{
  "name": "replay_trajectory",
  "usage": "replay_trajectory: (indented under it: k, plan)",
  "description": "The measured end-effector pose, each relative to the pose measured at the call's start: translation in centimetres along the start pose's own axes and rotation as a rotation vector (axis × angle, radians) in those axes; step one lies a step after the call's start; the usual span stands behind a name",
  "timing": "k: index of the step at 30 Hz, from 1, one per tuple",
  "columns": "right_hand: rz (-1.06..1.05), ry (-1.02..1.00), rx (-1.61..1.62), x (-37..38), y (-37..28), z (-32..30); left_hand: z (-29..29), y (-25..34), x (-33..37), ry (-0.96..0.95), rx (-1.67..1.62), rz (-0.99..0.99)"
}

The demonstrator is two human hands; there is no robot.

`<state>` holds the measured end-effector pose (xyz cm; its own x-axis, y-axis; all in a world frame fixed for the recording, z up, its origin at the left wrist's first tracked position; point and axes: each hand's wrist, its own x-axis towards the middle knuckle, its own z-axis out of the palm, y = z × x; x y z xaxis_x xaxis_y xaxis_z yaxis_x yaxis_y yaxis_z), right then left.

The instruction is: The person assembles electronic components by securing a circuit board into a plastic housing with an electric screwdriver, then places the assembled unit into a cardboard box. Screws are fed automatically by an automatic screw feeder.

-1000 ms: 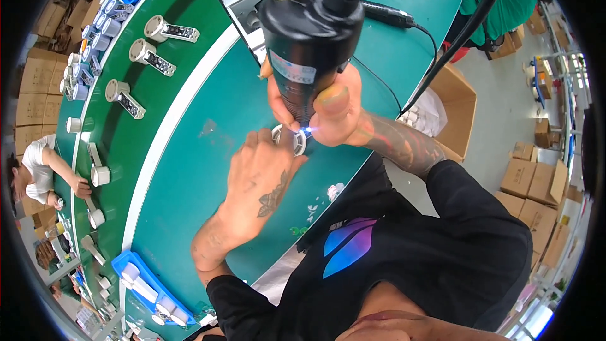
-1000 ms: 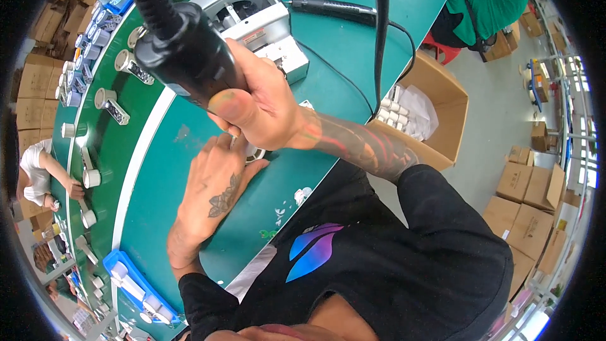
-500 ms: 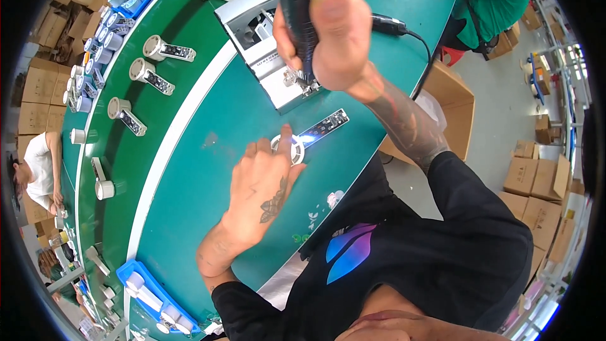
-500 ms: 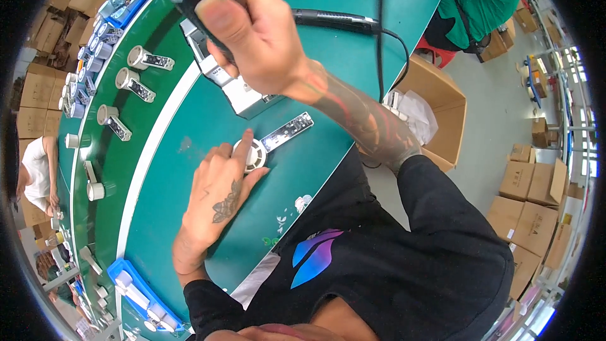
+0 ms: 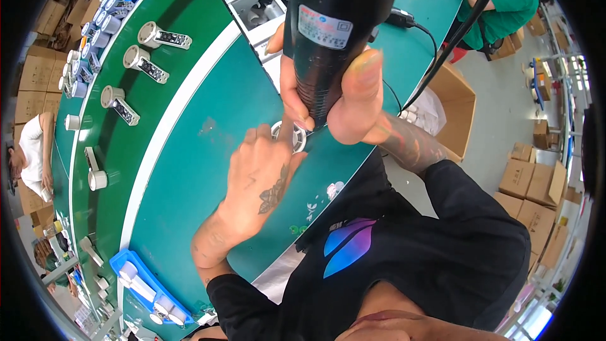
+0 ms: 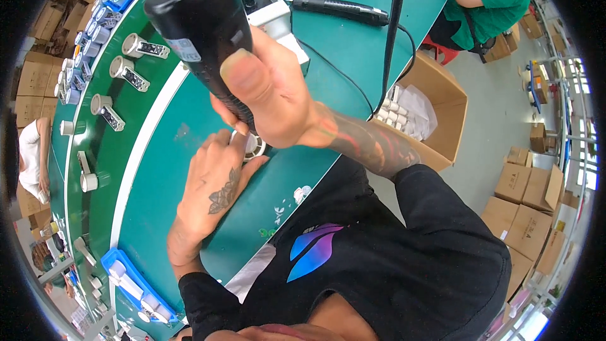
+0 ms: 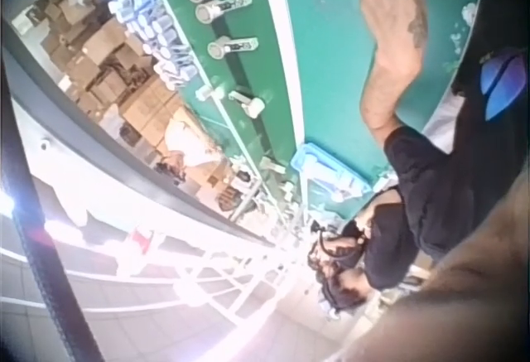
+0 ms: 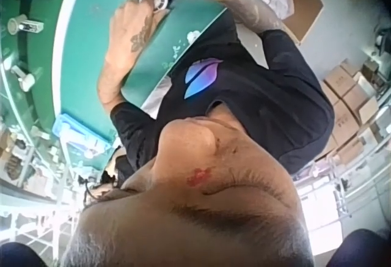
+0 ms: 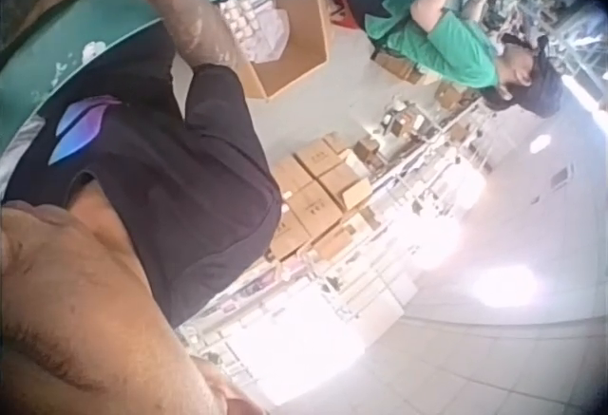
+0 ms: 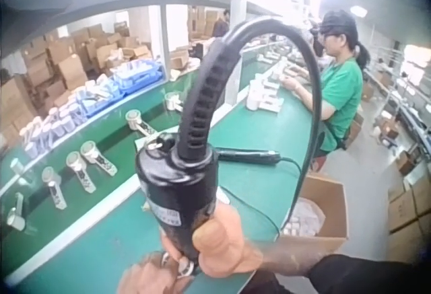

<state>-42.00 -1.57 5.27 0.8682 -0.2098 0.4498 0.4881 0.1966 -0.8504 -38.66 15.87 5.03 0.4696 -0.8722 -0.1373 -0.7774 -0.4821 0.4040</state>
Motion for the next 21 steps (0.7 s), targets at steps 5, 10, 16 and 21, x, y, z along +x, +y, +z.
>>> replay_trajectory:
  k: [5,10,16,21]
  plan:
    - [-0.036,-0.056,0.135,-0.7,1.1,-0.1,0.2,0.0,0.0,0.005,-0.013,0.002]
    - [0.264,-0.022,0.058,-2.4,0.3,0.2,0.6,-0.5,-0.1,0.0,0.006,0.019]
    - [0.293,0.075,0.21,-3.8,1.2,0.1,0.9,-1.6,-0.3,0.036,-0.074,0.081]
    - [0.245,-0.239,0.178,-3.4,-0.9,-2.1,-0.2,-1.5,0.0,0.021,-0.016,0.128]
